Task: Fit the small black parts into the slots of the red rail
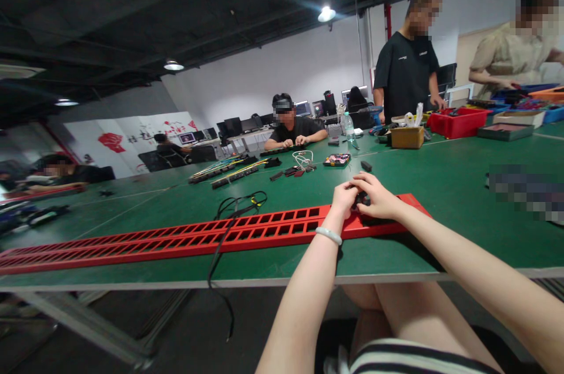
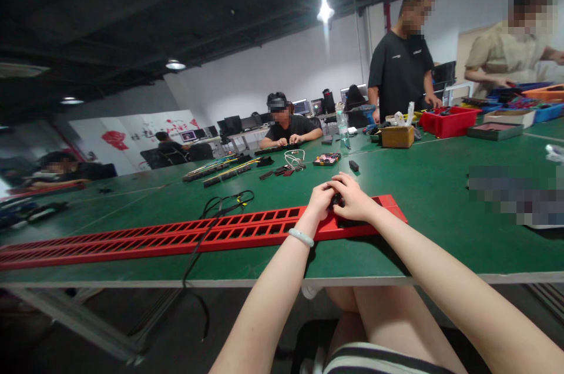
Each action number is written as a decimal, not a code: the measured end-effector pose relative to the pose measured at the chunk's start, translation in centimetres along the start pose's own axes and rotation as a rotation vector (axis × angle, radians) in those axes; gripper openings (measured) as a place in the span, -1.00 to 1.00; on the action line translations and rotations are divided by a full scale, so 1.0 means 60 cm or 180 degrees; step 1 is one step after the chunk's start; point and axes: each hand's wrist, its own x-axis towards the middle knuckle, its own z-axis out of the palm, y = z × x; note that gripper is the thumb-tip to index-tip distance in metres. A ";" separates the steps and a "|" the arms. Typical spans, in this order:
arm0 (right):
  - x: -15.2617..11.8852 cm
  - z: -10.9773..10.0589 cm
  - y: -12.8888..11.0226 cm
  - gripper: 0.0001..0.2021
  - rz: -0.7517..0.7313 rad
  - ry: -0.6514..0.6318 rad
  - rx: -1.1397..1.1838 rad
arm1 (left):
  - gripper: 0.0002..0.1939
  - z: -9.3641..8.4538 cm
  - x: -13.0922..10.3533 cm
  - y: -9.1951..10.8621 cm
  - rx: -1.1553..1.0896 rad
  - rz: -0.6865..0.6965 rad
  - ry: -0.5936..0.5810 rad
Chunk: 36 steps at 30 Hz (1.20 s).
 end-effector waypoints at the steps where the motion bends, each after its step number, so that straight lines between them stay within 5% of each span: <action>1: 0.000 -0.001 0.002 -0.41 -0.0010 -0.0004 0.0043 | -0.76 0.000 -0.001 0.001 -0.0015 0.0015 0.0001; 19: 0.003 -0.016 0.041 -0.51 0.0103 0.0187 0.0198 | -0.71 -0.004 -0.010 0.029 0.0085 -0.0450 -0.0291; 36: -0.001 -0.024 0.050 -0.63 -0.0020 -0.0072 0.0086 | -0.62 -0.005 -0.018 0.034 0.0230 -0.0644 -0.0262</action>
